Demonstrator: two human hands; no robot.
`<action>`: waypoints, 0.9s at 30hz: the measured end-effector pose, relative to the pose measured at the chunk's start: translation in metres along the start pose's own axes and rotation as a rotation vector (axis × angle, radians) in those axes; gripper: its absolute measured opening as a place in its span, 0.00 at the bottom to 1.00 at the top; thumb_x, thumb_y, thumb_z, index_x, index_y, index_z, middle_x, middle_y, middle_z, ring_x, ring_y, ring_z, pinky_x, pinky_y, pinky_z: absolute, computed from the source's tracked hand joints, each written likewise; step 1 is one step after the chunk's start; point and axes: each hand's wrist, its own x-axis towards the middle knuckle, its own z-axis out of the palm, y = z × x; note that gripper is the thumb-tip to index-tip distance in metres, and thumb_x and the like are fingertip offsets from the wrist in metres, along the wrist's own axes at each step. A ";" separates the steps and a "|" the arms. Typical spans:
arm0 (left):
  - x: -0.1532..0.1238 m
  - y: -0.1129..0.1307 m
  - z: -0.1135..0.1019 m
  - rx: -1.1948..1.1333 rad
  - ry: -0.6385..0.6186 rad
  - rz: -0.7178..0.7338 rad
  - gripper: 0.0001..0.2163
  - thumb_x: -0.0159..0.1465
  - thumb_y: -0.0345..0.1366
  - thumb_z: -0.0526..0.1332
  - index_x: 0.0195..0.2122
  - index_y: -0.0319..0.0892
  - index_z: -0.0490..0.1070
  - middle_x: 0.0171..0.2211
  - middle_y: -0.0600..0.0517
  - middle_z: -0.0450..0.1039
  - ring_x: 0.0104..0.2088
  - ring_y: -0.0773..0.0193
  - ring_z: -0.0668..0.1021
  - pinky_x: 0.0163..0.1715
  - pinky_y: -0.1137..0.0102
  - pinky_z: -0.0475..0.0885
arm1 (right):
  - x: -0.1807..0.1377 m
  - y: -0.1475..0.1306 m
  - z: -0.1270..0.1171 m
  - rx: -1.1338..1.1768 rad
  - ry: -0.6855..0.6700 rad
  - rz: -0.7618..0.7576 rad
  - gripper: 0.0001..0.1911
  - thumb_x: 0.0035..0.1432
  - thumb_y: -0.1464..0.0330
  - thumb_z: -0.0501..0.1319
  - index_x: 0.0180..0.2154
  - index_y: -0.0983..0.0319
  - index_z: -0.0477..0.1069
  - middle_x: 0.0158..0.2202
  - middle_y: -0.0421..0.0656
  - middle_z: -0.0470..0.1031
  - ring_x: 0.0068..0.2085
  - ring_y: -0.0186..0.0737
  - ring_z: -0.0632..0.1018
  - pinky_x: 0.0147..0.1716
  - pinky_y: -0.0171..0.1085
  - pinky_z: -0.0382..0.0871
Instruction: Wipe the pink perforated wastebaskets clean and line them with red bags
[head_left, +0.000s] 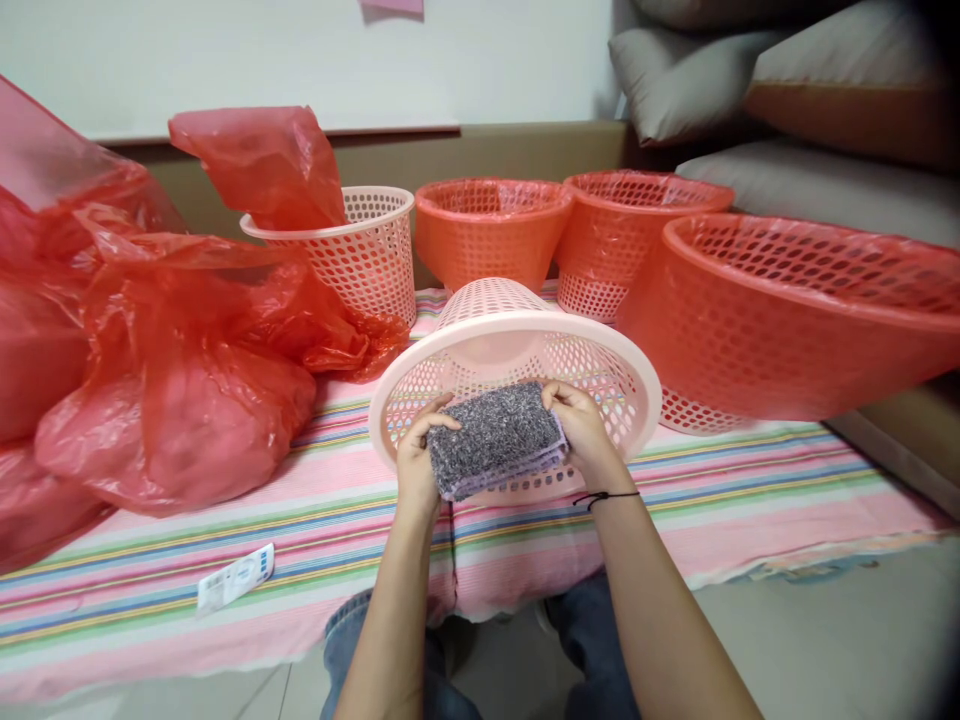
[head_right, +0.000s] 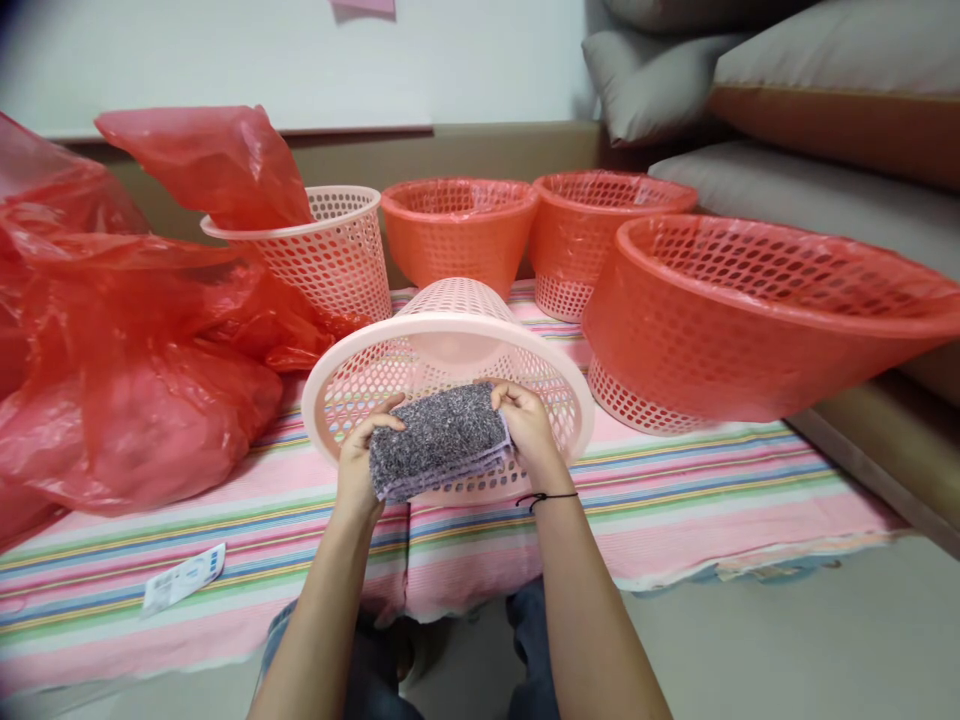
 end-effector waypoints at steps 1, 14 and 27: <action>0.000 0.000 0.000 0.008 -0.001 -0.001 0.04 0.47 0.34 0.69 0.25 0.44 0.78 0.54 0.46 0.77 0.57 0.47 0.75 0.54 0.60 0.68 | 0.000 0.000 0.000 -0.012 0.010 0.008 0.04 0.39 0.69 0.62 0.20 0.58 0.67 0.20 0.33 0.63 0.22 0.32 0.63 0.22 0.31 0.53; 0.004 -0.009 -0.007 0.015 0.029 0.070 0.14 0.51 0.35 0.64 0.40 0.46 0.78 0.46 0.50 0.78 0.52 0.54 0.76 0.58 0.62 0.66 | -0.007 -0.015 -0.001 -0.097 -0.444 -0.036 0.04 0.50 0.66 0.66 0.30 0.54 0.80 0.60 0.42 0.74 0.61 0.47 0.73 0.57 0.45 0.67; -0.003 0.009 0.006 -0.157 -0.012 -0.134 0.12 0.45 0.37 0.72 0.18 0.41 0.68 0.62 0.48 0.70 0.50 0.49 0.79 0.36 0.67 0.72 | -0.014 -0.025 0.011 0.015 -0.238 -0.017 0.18 0.47 0.56 0.68 0.18 0.58 0.66 0.56 0.44 0.76 0.42 0.45 0.79 0.35 0.40 0.70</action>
